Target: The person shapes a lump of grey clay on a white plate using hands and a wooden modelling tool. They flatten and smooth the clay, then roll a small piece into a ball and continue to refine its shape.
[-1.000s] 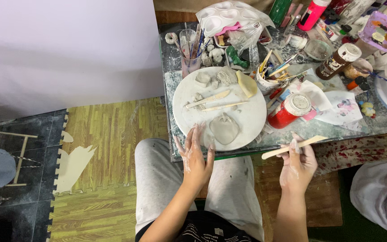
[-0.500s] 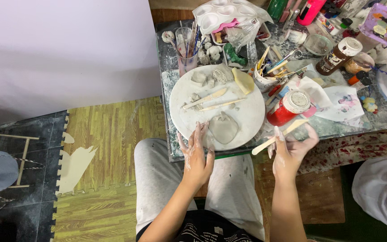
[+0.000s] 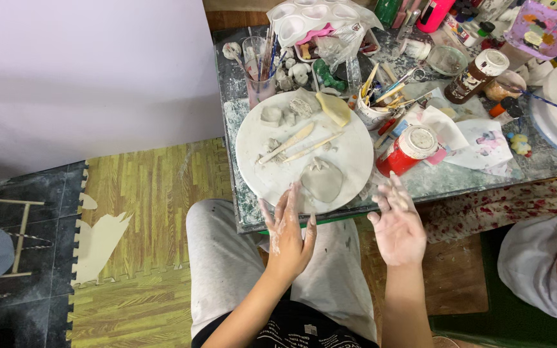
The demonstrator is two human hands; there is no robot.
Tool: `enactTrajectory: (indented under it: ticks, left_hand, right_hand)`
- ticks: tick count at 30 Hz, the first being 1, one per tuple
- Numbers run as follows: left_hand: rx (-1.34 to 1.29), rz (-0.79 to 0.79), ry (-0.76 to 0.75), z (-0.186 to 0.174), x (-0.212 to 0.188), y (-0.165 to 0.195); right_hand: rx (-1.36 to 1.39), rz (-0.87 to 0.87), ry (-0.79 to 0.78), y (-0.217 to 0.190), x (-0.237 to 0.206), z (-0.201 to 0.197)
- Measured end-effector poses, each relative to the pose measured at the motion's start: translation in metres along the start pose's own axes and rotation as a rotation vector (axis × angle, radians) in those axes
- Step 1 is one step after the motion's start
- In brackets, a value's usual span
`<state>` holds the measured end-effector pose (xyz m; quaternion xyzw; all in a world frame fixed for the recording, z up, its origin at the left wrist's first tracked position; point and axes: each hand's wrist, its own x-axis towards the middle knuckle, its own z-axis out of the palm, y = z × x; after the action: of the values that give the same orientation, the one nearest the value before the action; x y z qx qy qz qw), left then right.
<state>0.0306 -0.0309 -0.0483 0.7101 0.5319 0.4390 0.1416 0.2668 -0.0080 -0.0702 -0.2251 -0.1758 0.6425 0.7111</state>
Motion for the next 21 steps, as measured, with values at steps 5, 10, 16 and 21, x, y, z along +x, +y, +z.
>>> enactTrajectory:
  ticks: [5, 10, 16, 21]
  left_hand:
    - [-0.073, 0.076, 0.069, -0.005, 0.014, -0.008]
    - [0.031, 0.312, -0.179, -0.002, 0.048, -0.021]
    - [0.100, 0.513, -0.317, 0.011, 0.071, -0.015]
    - [0.105, 0.577, -0.370, 0.013, 0.079, -0.014]
  right_hand:
    - [-0.578, -0.235, -0.068, 0.007, 0.002, 0.002]
    - [-0.885, -0.501, -0.087, 0.010, 0.002, 0.008]
    - [-0.859, -0.575, -0.020, 0.013, 0.003, -0.001]
    - [-0.659, -0.589, 0.087, 0.012, 0.011, -0.017]
